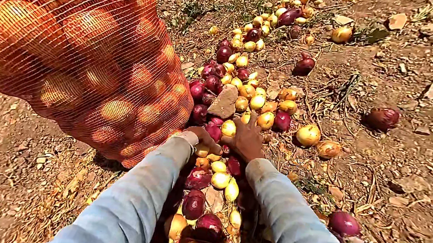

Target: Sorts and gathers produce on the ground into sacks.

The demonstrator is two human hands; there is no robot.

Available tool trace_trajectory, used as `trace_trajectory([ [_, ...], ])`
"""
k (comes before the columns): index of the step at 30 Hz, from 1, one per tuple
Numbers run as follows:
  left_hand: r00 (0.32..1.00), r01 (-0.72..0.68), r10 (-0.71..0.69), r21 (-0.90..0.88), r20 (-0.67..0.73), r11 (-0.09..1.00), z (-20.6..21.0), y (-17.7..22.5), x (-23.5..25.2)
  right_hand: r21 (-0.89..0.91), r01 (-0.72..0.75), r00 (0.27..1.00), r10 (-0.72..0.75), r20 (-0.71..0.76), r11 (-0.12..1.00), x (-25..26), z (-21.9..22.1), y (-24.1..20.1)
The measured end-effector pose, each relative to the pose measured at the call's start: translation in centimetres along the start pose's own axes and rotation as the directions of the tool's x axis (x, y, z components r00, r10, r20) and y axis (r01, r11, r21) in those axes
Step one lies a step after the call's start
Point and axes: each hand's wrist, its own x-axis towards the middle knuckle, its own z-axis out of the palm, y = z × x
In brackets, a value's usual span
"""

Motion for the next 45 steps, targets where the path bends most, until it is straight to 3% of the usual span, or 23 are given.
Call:
trace_trajectory([
  [4, 0.997, -0.029, 0.032, -0.05, 0.069, 0.998, 0.7, -0.3, 0.0, 0.027, 0.028, 0.999, -0.027, -0.042, 0.999, -1.0, -0.7, 2.0],
  [6, 0.995, -0.091, 0.092, -0.023, 0.048, 0.996, 2.4, -0.8, 2.0, 0.042, 0.04, 0.998, -0.038, -0.04, 0.998, -1.5, -0.9, 2.9],
  [9, 0.999, -0.052, 0.051, -0.063, -0.005, 0.997, 3.8, -0.2, 2.1, 0.096, 0.055, 0.998, -0.051, -0.041, 0.994, -2.6, -1.3, 4.1],
  [11, 0.997, -0.075, 0.074, -0.055, -0.028, 0.996, 4.0, 0.7, 1.5, 0.2, 0.045, 0.999, -0.048, 0.009, 0.979, -3.2, -2.0, 4.6],
  [13, 0.978, -0.203, 0.202, -0.025, -0.056, 0.979, 4.1, 1.6, 0.7, 0.36, 0.042, 0.989, -0.09, 0.116, 0.932, -3.8, -3.2, 5.4],
  [16, 0.906, -0.412, 0.401, -0.067, -0.132, 0.909, 5.5, 2.4, -1.1, 0.664, 0.064, 0.944, -0.261, 0.201, 0.745, -6.3, -4.8, 6.2],
  [19, 0.82, -0.571, 0.551, -0.16, -0.152, 0.805, 7.5, 2.2, -4.0, 0.904, -0.167, 0.894, -0.326, 0.307, 0.395, -10.3, -6.6, 7.5],
  [21, 0.738, -0.671, 0.655, -0.284, -0.164, 0.685, 7.6, 0.8, -7.0, 0.927, -0.252, 0.899, -0.287, 0.33, 0.277, -12.8, -8.3, 8.4],
  [25, 0.685, -0.684, 0.701, -0.507, -0.2, 0.524, 8.4, -3.3, -12.6, 0.963, -0.227, 0.953, -0.167, 0.251, 0.148, -18.1, -11.7, 9.2],
  [27, 0.576, -0.668, 0.789, -0.678, -0.213, 0.305, 10.9, -5.6, -15.0, 0.975, -0.222, 0.966, -0.142, 0.218, -0.014, -21.4, -12.0, 8.1],
  [29, 0.471, -0.599, 0.868, -0.779, -0.157, 0.184, 14.6, -8.5, -18.5, 0.948, -0.29, 0.879, -0.427, 0.211, -0.128, -23.6, -11.4, 6.5],
  [30, 0.432, -0.551, 0.9, -0.806, -0.052, 0.218, 15.3, -9.6, -19.7, 0.939, -0.338, 0.732, -0.646, 0.214, -0.072, -24.4, -10.9, 6.3],
  [31, 0.414, -0.52, 0.907, -0.799, 0.071, 0.301, 15.4, -10.4, -20.6, 0.944, -0.322, 0.559, -0.792, 0.245, 0.065, -25.2, -10.9, 6.2],
  [32, 0.385, -0.511, 0.898, -0.761, 0.212, 0.399, 15.1, -11.0, -21.1, 0.939, -0.297, 0.372, -0.884, 0.283, 0.176, -25.6, -10.7, 6.5],
  [33, 0.384, -0.547, 0.882, -0.702, 0.273, 0.456, 15.0, -11.2, -21.5, 0.939, -0.241, 0.261, -0.915, 0.307, 0.246, -25.5, -10.5, 6.3],
  [34, 0.404, -0.588, 0.873, -0.654, 0.272, 0.476, 14.9, -11.5, -21.7, 0.941, -0.163, 0.261, -0.907, 0.33, 0.296, -25.0, -10.4, 5.7],
  [35, 0.455, -0.642, 0.87, -0.607, 0.189, 0.468, 15.2, -11.6, -21.8, 0.935, -0.069, 0.357, -0.867, 0.348, 0.347, -23.9, -10.3, 4.8],
  [37, 0.579, -0.729, 0.812, -0.492, -0.071, 0.477, 16.8, -11.1, -22.2, 0.79, 0.199, 0.649, -0.682, 0.337, 0.579, -21.1, -9.6, 2.6],
  [38, 0.595, -0.767, 0.783, -0.421, -0.182, 0.485, 18.1, -10.2, -22.2, 0.563, 0.372, 0.741, -0.601, 0.298, 0.738, -20.2, -9.3, 1.5],
  [39, 0.6, -0.789, 0.763, -0.338, -0.243, 0.513, 19.5, -9.1, -22.0, 0.282, 0.485, 0.774, -0.557, 0.301, 0.827, -19.1, -8.9, 0.4],
  [41, 0.618, -0.785, 0.757, -0.214, -0.214, 0.581, 22.4, -6.8, -22.3, -0.12, 0.518, 0.765, -0.395, 0.509, 0.847, -17.3, -6.8, -1.8],
  [43, 0.667, -0.744, 0.732, -0.185, -0.14, 0.643, 24.8, -5.1, -23.4, -0.252, 0.525, 0.71, -0.255, 0.656, 0.813, -16.3, -3.7, -2.7],
  [45, 0.643, -0.763, 0.741, -0.07, -0.194, 0.643, 27.1, -4.9, -23.6, -0.235, 0.539, 0.702, -0.278, 0.656, 0.809, -15.6, -1.7, -1.8],
])
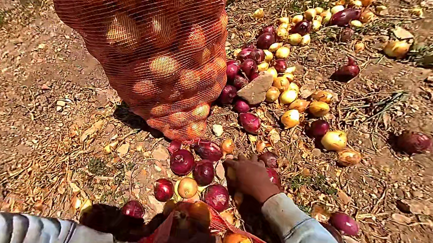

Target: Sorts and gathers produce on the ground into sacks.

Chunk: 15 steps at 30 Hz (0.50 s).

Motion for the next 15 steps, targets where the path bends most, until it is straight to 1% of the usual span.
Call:
trace_trajectory([
  [1, 0.999, -0.044, 0.044, 0.018, -0.007, 0.999, 0.2, -0.3, 0.0, 0.015, 0.025, 1.0, -0.024, -0.009, 1.0, 0.3, 0.3, 0.7],
  [2, 0.995, -0.094, 0.094, -0.006, 0.017, 0.996, -0.2, -1.0, 0.2, 0.036, 0.062, 0.998, -0.062, -0.01, 0.997, 0.4, 0.1, 1.4],
  [4, 0.99, -0.126, 0.128, -0.048, 0.05, 0.991, -0.8, -1.7, 0.4, 0.115, 0.142, 0.989, -0.137, -0.047, 0.983, 0.9, -0.8, 2.6],
  [6, 0.99, -0.135, 0.136, -0.029, 0.031, 0.99, -0.6, -1.9, 0.4, 0.285, 0.201, 0.97, -0.149, -0.194, 0.937, 1.4, -1.5, 3.2],
  [8, 0.991, -0.132, 0.132, 0.023, -0.024, 0.991, 0.3, -1.6, 0.5, 0.384, 0.266, 0.933, -0.137, -0.331, 0.884, 2.4, -1.8, 3.0],
  [9, 0.99, -0.137, 0.138, 0.032, -0.013, 0.99, 0.4, -1.6, 0.6, 0.402, 0.289, 0.926, -0.147, -0.348, 0.869, 3.3, -1.6, 2.8],
  [10, 0.988, -0.152, 0.151, 0.02, 0.02, 0.988, 0.1, -1.8, 0.9, 0.429, 0.302, 0.93, -0.163, -0.331, 0.852, 4.4, -1.2, 2.7],
  [12, 0.98, -0.179, 0.181, -0.033, 0.083, 0.983, -0.9, -2.2, 1.2, 0.539, 0.32, 0.931, -0.155, -0.33, 0.779, 6.6, -0.2, 2.8],
  [13, 0.981, -0.18, 0.184, -0.063, 0.062, 0.982, -1.2, -2.4, 1.1, 0.609, 0.326, 0.929, -0.127, -0.347, 0.723, 7.0, 0.0, 2.9],
  [14, 0.987, -0.156, 0.158, -0.094, 0.009, 0.983, -1.5, -2.7, 0.8, 0.671, 0.331, 0.929, -0.106, -0.354, 0.663, 7.0, 0.0, 3.2],
  [15, 0.994, -0.091, 0.082, -0.137, -0.071, 0.986, -2.2, -3.0, 0.2, 0.726, 0.34, 0.931, -0.106, -0.348, 0.598, 6.6, 0.0, 3.4],
])
